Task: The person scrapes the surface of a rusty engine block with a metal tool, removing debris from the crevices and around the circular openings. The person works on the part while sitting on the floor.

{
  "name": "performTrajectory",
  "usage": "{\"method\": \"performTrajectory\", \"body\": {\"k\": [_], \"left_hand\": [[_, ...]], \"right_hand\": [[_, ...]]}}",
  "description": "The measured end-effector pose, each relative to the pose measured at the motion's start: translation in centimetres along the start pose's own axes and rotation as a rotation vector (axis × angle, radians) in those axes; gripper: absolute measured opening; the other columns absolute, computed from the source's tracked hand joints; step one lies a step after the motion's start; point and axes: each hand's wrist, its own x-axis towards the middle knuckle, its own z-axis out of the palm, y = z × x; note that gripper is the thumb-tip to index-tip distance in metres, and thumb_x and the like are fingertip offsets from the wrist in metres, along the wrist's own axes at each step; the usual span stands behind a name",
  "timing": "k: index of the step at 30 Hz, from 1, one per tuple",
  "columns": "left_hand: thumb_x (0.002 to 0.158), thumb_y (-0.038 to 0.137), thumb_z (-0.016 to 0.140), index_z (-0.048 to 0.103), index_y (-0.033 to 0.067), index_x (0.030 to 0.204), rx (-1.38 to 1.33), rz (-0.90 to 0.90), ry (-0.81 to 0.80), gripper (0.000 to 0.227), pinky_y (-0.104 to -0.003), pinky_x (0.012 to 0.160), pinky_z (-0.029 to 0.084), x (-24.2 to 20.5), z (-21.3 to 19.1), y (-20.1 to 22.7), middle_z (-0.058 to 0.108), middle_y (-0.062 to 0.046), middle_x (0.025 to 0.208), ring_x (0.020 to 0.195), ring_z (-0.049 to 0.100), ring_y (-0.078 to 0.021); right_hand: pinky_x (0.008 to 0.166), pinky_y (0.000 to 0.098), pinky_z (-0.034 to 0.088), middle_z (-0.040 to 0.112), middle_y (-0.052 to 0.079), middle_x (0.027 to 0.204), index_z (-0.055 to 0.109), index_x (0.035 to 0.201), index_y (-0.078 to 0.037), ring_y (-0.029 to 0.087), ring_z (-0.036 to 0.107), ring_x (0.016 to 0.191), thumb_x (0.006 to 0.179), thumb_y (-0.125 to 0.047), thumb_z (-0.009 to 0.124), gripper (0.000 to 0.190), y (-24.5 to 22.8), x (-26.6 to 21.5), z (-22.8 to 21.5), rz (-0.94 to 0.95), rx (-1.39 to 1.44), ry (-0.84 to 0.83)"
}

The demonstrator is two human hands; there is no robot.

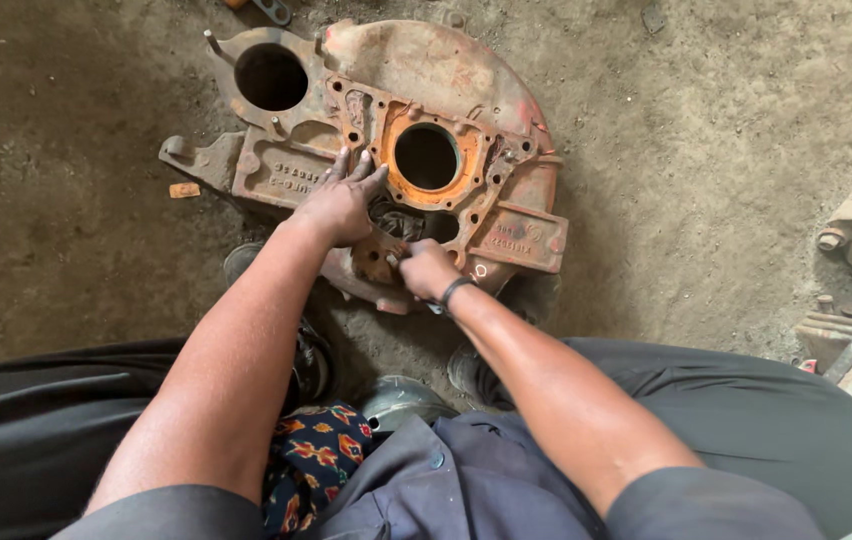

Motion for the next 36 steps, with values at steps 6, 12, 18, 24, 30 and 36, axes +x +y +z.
{"method": "performTrajectory", "body": {"k": [6, 12, 18, 24, 30, 36], "left_hand": [[0.08, 0.019, 0.067, 0.028, 0.0218, 0.161, 0.015, 0.019, 0.009, 0.09, -0.046, 0.125, 0.016, 0.2, -0.5, 0.0, 0.015, -0.012, 0.17, 0.156, 0.004, -0.0386], [0.08, 0.019, 0.068, 0.029, 0.0235, 0.161, -0.05, 0.007, 0.001, 0.09, -0.046, 0.125, 0.017, 0.5, 0.3, -0.8, 0.017, -0.011, 0.169, 0.157, 0.005, -0.0395], [0.086, 0.024, 0.068, 0.032, 0.0237, 0.159, -0.08, 0.032, 0.042, 0.082, -0.047, 0.125, 0.018, 1.5, 1.4, -1.7, 0.019, -0.01, 0.169, 0.156, 0.007, -0.0402], [0.086, 0.023, 0.068, 0.033, 0.0244, 0.16, -0.07, 0.022, 0.039, 0.082, -0.046, 0.126, 0.018, 1.3, 1.6, -1.4, 0.02, -0.009, 0.169, 0.157, 0.006, -0.0387], [0.081, 0.018, 0.069, 0.031, 0.0259, 0.16, -0.044, 0.012, 0.007, 0.088, -0.046, 0.125, 0.017, 1.5, 1.3, -1.2, 0.018, -0.009, 0.169, 0.157, 0.005, -0.0389], [0.074, 0.027, 0.078, 0.047, 0.0226, 0.149, -0.015, 0.027, 0.079, 0.081, -0.046, 0.122, 0.022, -1.5, -1.2, 1.0, 0.024, -0.013, 0.165, 0.153, 0.014, -0.0382]], "right_hand": [[0.045, 0.0413, 0.05, 0.069, 0.018, 0.066, 0.075, 0.098, 0.002, 0.026, 0.063, 0.048, 0.083, -0.006, 0.058, 0.025, 1.6, 0.2, 0.1, 0.079, 0.116, -0.046], [0.047, 0.0414, 0.053, 0.068, 0.018, 0.06, 0.074, 0.087, 0.013, 0.027, 0.068, 0.049, 0.085, -0.006, 0.059, 0.025, 2.7, 3.7, 2.1, -0.002, 0.241, 0.01], [0.044, 0.0442, 0.046, 0.062, 0.017, 0.061, 0.073, 0.095, 0.0, 0.027, 0.057, 0.047, 0.089, -0.019, 0.064, 0.022, 3.1, 1.0, 0.4, 0.153, 0.235, -0.066], [0.049, 0.0367, 0.051, 0.067, 0.014, 0.063, 0.077, 0.089, 0.01, 0.02, 0.068, 0.055, 0.084, -0.009, 0.068, 0.021, 2.0, 4.5, 3.0, -0.06, 0.029, 0.071], [0.043, 0.0384, 0.046, 0.066, 0.013, 0.064, 0.079, 0.095, 0.0, 0.022, 0.059, 0.048, 0.09, -0.013, 0.058, 0.025, 2.0, 2.8, -0.5, 0.152, 0.27, -0.016], [0.041, 0.0339, 0.051, 0.069, 0.01, 0.064, 0.074, 0.091, 0.0, 0.018, 0.063, 0.045, 0.094, -0.014, 0.056, 0.023, 3.3, 3.3, -1.0, 0.07, 0.147, -0.095]]}}
